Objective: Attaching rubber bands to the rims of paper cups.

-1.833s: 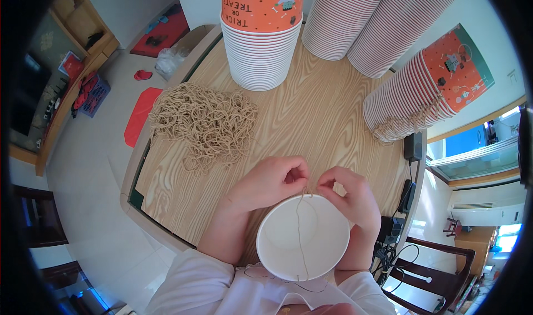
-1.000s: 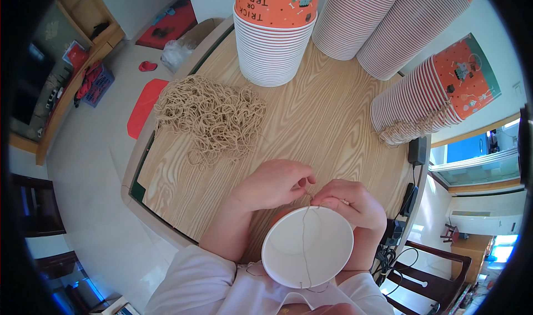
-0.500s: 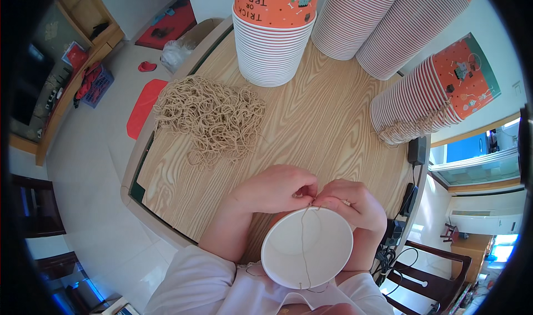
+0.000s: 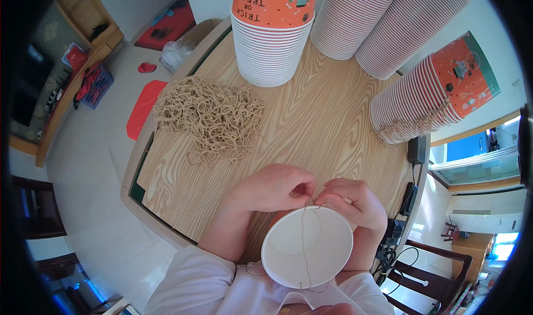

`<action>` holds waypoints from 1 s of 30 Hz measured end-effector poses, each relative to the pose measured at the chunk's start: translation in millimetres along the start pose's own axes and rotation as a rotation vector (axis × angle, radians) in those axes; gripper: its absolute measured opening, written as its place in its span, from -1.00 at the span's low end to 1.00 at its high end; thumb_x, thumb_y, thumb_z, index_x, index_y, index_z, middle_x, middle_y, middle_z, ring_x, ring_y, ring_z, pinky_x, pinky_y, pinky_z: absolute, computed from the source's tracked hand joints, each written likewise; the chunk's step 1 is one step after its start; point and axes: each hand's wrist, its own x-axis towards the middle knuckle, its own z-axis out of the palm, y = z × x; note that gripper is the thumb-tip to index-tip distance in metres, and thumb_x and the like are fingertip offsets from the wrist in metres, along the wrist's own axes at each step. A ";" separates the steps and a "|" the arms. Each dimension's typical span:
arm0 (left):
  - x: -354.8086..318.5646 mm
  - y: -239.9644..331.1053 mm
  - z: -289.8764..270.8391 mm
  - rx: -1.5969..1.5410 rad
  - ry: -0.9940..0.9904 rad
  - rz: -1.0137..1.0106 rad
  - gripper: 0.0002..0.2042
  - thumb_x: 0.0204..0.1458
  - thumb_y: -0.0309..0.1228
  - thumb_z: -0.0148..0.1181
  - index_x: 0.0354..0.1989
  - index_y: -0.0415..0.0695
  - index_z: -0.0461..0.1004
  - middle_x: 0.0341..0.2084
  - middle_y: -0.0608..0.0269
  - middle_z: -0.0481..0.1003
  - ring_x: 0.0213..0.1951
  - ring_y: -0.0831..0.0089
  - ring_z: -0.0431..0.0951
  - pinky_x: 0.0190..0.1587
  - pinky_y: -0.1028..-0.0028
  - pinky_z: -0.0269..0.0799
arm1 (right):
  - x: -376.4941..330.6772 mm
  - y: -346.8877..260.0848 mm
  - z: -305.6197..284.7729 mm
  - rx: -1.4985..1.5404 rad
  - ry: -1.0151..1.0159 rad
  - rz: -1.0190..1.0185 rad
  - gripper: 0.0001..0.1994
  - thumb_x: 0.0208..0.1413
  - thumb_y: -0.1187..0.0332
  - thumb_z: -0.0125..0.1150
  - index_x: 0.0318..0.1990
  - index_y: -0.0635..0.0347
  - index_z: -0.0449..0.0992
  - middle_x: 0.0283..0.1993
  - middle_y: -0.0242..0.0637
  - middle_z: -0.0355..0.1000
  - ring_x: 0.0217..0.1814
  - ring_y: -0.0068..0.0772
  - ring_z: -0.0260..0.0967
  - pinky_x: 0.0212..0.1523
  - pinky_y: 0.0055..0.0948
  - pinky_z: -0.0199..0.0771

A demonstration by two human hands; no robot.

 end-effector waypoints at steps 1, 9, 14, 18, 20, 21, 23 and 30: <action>0.5 0.3 -0.1 0.000 0.007 -0.006 -0.83 -0.01 -0.35 0.24 -0.36 -0.19 0.51 -0.43 0.13 0.55 -0.34 0.25 0.60 -0.27 0.35 0.48 | -1.2 1.9 2.2 0.035 0.065 0.038 -0.87 0.14 0.44 0.20 -0.30 0.32 0.61 -0.38 -0.12 0.52 -0.32 -0.25 0.49 -0.27 -0.39 0.44; 3.5 5.8 3.3 -0.023 0.045 -0.034 -0.84 -0.02 -0.36 0.24 -0.37 -0.19 0.49 -0.45 0.14 0.55 -0.36 0.24 0.59 -0.29 0.35 0.46 | 6.0 -5.5 6.0 0.035 0.153 0.345 -0.85 0.07 0.39 0.30 -0.31 0.32 0.59 -0.40 -0.18 0.55 -0.34 -0.47 0.51 -0.33 -0.44 0.46; 4.4 7.9 4.9 -0.009 0.093 -0.031 -0.85 -0.05 -0.38 0.23 -0.38 -0.19 0.45 -0.47 0.13 0.52 -0.38 0.19 0.55 -0.33 0.31 0.41 | 8.6 -4.1 8.9 0.105 0.125 0.327 -0.86 0.02 0.43 0.32 -0.30 0.31 0.60 -0.43 -0.20 0.54 -0.33 -0.46 0.51 -0.29 -0.46 0.48; 4.7 7.3 5.2 0.007 0.088 -0.041 -0.85 -0.06 -0.39 0.23 -0.38 -0.18 0.45 -0.47 0.14 0.52 -0.38 0.19 0.55 -0.34 0.30 0.40 | 7.8 -3.6 9.7 0.085 0.129 0.345 -0.85 0.02 0.43 0.32 -0.29 0.32 0.59 -0.42 -0.19 0.54 -0.34 -0.45 0.51 -0.28 -0.45 0.48; 4.5 6.6 6.3 -0.002 0.105 -0.030 -0.85 -0.06 -0.39 0.23 -0.37 -0.17 0.46 -0.46 0.14 0.52 -0.37 0.19 0.55 -0.33 0.30 0.41 | 6.0 2.0 9.1 0.075 0.123 0.278 -0.85 0.02 0.42 0.31 -0.27 0.31 0.58 -0.42 -0.20 0.53 -0.35 -0.47 0.49 -0.29 -0.46 0.47; 4.1 6.6 6.2 -0.002 0.104 -0.029 -0.85 -0.06 -0.39 0.23 -0.37 -0.17 0.46 -0.46 0.14 0.52 -0.37 0.19 0.55 -0.33 0.30 0.41 | 5.0 2.5 8.1 0.075 0.124 0.278 -0.85 0.02 0.42 0.31 -0.27 0.31 0.58 -0.42 -0.20 0.53 -0.35 -0.47 0.49 -0.29 -0.46 0.47; 2.0 5.7 5.3 0.000 0.117 -0.049 -0.86 -0.04 -0.39 0.22 -0.34 -0.16 0.48 -0.45 0.14 0.52 -0.37 0.19 0.55 -0.33 0.30 0.42 | 4.7 4.0 7.1 0.046 0.099 0.269 -0.85 0.03 0.42 0.31 -0.27 0.30 0.58 -0.41 -0.21 0.53 -0.36 -0.47 0.48 -0.29 -0.46 0.47; 1.5 5.4 4.7 0.026 0.162 0.002 -0.87 -0.04 -0.39 0.20 -0.39 -0.18 0.45 -0.48 0.11 0.52 -0.38 0.13 0.54 -0.32 0.23 0.40 | 7.6 -1.6 8.4 0.108 0.114 0.300 -0.84 0.03 0.42 0.33 -0.26 0.31 0.57 -0.42 -0.20 0.52 -0.35 -0.47 0.48 -0.28 -0.46 0.47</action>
